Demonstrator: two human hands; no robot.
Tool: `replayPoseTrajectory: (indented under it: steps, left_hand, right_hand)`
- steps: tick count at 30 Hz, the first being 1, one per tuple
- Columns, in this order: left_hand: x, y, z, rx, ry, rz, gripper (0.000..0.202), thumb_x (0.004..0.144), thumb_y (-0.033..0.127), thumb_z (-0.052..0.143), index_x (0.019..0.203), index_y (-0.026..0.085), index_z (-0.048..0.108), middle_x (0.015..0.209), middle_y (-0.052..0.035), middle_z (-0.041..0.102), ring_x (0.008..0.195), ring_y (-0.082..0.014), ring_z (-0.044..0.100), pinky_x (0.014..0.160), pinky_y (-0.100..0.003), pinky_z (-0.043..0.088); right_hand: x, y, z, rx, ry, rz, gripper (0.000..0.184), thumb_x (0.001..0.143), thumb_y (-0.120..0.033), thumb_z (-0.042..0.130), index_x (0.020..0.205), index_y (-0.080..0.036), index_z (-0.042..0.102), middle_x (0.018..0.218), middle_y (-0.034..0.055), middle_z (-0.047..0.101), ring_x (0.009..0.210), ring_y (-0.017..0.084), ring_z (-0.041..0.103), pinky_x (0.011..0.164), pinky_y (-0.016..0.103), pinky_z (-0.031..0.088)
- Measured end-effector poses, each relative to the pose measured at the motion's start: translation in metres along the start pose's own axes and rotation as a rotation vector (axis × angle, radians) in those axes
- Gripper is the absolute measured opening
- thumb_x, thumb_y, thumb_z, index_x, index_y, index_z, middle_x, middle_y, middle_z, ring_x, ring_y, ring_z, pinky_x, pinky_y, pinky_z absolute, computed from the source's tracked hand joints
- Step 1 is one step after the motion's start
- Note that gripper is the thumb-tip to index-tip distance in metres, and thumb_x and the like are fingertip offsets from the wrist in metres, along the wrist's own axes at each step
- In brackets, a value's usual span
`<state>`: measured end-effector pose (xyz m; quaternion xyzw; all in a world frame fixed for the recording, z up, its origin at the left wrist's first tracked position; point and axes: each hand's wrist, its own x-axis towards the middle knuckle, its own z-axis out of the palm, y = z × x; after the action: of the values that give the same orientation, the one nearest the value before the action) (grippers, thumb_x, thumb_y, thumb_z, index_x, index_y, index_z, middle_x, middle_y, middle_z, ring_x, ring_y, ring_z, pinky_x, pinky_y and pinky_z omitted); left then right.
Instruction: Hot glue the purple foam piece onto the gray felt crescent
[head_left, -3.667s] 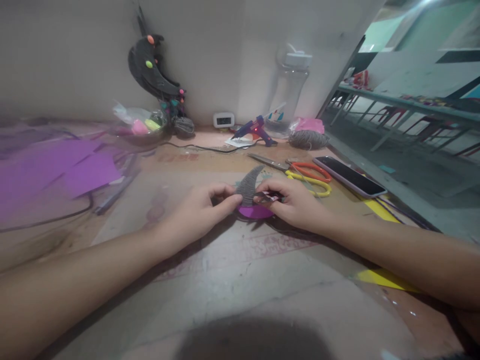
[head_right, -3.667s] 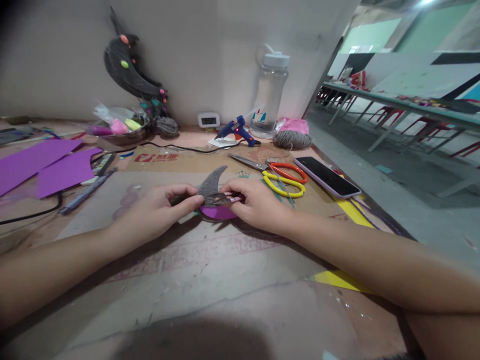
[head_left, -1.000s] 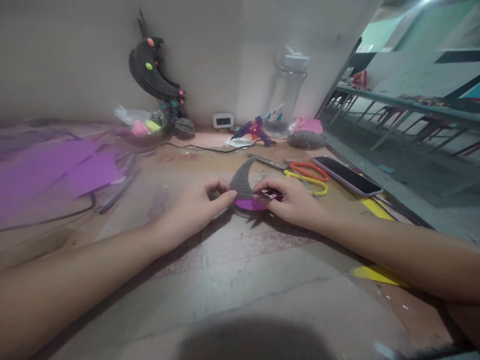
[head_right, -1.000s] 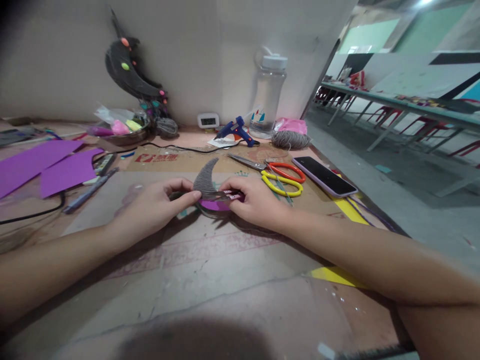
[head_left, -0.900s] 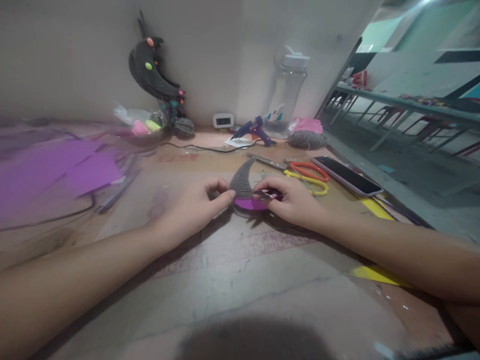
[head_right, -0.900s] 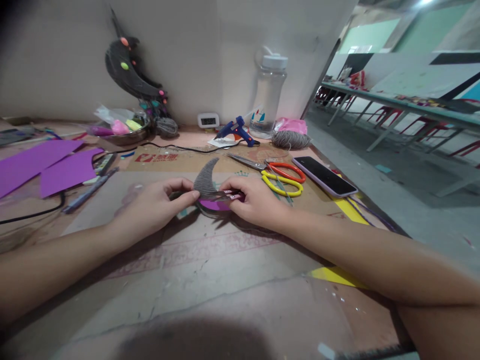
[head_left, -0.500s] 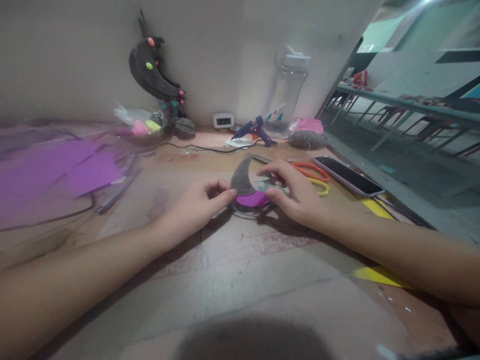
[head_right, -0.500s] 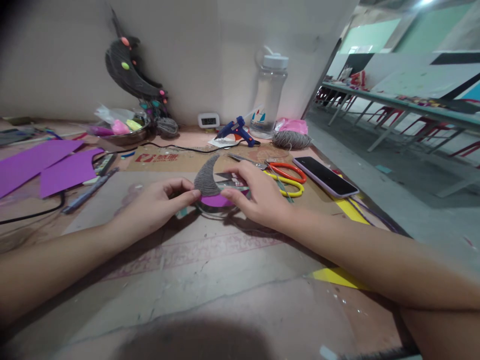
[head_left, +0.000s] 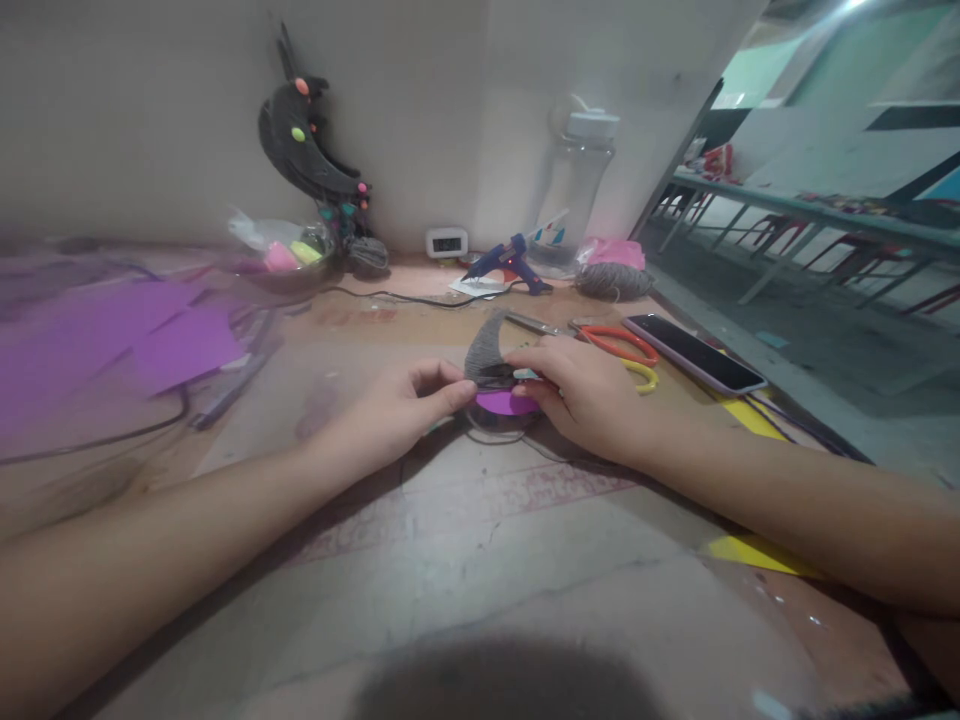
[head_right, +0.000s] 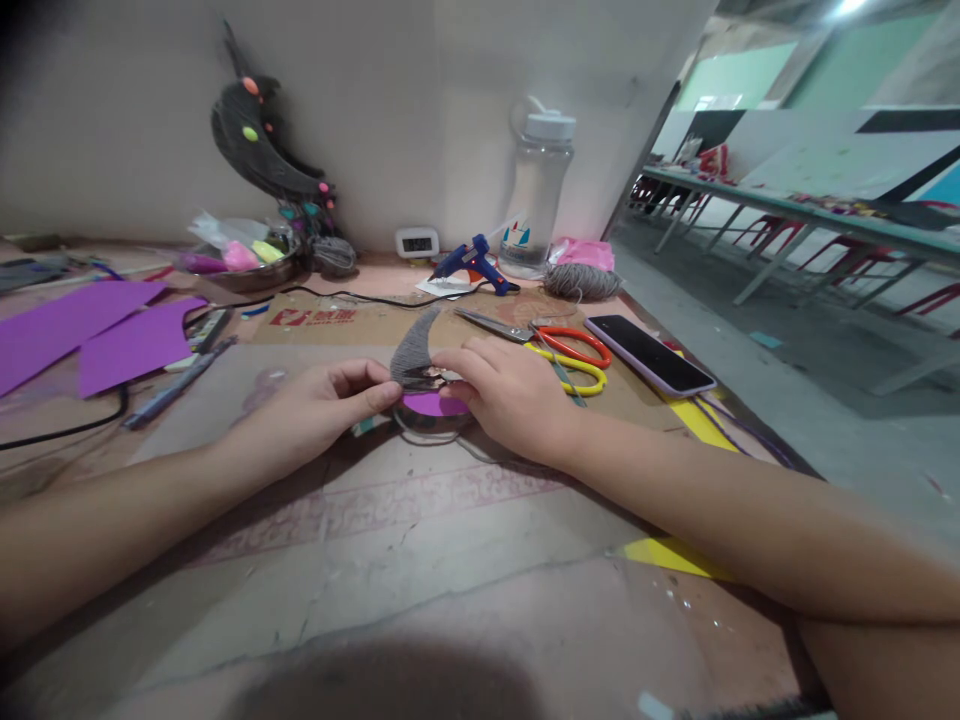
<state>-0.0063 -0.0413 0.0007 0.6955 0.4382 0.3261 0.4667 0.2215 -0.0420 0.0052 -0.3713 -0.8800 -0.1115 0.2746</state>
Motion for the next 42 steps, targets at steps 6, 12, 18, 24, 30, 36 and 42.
replayPoseTrajectory:
  steps: [6, 12, 18, 24, 30, 36, 42]
  left_hand:
    - [-0.0005, 0.0009, 0.0007, 0.021, -0.008, -0.003, 0.026, 0.082, 0.044, 0.061, 0.078, 0.019, 0.064, 0.073, -0.0001, 0.064, 0.064, -0.0135, 0.056, 0.060, -0.026, 0.044]
    - [-0.0023, 0.0001, 0.0016, 0.012, -0.016, -0.004, 0.025, 0.083, 0.043, 0.061, 0.078, 0.019, 0.063, 0.072, 0.0015, 0.062, 0.063, -0.0119, 0.053, 0.059, -0.025, 0.041]
    - [-0.0028, 0.0016, 0.0020, -0.005, -0.035, -0.009, 0.024, 0.084, 0.043, 0.060, 0.080, 0.019, 0.063, 0.074, 0.0017, 0.062, 0.065, -0.0122, 0.053, 0.062, -0.025, 0.040]
    - [-0.0019, 0.0000, 0.0021, -0.009, -0.020, -0.003, 0.024, 0.084, 0.042, 0.061, 0.080, 0.018, 0.064, 0.075, 0.0013, 0.062, 0.067, -0.0122, 0.054, 0.064, -0.026, 0.041]
    - [0.0023, -0.0056, 0.0014, -0.117, -0.015, 0.051, 0.023, 0.086, 0.040, 0.060, 0.084, 0.017, 0.064, 0.081, -0.0002, 0.064, 0.076, -0.0136, 0.057, 0.075, -0.027, 0.043]
    - [0.0019, -0.0050, 0.0004, -0.155, 0.021, 0.051, 0.022, 0.087, 0.039, 0.059, 0.088, 0.018, 0.064, 0.085, -0.0012, 0.064, 0.077, -0.0140, 0.057, 0.074, -0.027, 0.043]
    - [0.0022, -0.0054, 0.0016, -0.164, 0.004, 0.051, 0.023, 0.087, 0.040, 0.058, 0.089, 0.018, 0.063, 0.089, -0.0019, 0.065, 0.079, -0.0147, 0.058, 0.075, -0.028, 0.044]
  right_hand:
    - [0.0001, -0.0004, 0.0013, 0.011, -0.024, -0.003, 0.023, 0.095, -0.029, 0.048, 0.101, -0.017, 0.066, 0.088, 0.0078, 0.070, 0.080, 0.022, 0.062, 0.071, 0.033, 0.043]
    - [0.0004, -0.0014, 0.0009, 0.003, -0.013, 0.000, 0.023, 0.094, -0.028, 0.049, 0.097, -0.016, 0.067, 0.085, 0.0072, 0.071, 0.078, 0.021, 0.063, 0.069, 0.031, 0.042]
    - [0.0011, -0.0013, 0.0008, 0.028, -0.016, 0.019, 0.020, 0.092, -0.026, 0.051, 0.096, -0.016, 0.068, 0.086, 0.0070, 0.073, 0.079, 0.022, 0.064, 0.069, 0.031, 0.044]
    - [-0.0026, 0.0017, 0.0031, 0.202, 0.026, 0.128, 0.018, 0.092, -0.024, 0.052, 0.104, -0.016, 0.063, 0.096, 0.0070, 0.071, 0.085, 0.020, 0.064, 0.074, 0.031, 0.047]
    - [-0.0024, 0.0076, 0.0033, 0.392, 0.118, 0.294, 0.026, 0.090, -0.036, 0.053, 0.106, -0.016, 0.059, 0.086, 0.0044, 0.066, 0.074, 0.017, 0.060, 0.066, 0.028, 0.046]
    - [0.0027, 0.0031, -0.0016, 0.494, 0.037, 0.366, 0.014, 0.082, -0.028, 0.060, 0.086, -0.017, 0.067, 0.082, 0.0028, 0.070, 0.073, 0.016, 0.062, 0.065, 0.026, 0.046]
    - [-0.0015, 0.0034, 0.0040, 0.454, -0.003, 0.314, 0.010, 0.081, -0.024, 0.063, 0.078, -0.017, 0.069, 0.069, 0.0003, 0.068, 0.060, 0.012, 0.059, 0.056, 0.022, 0.042]
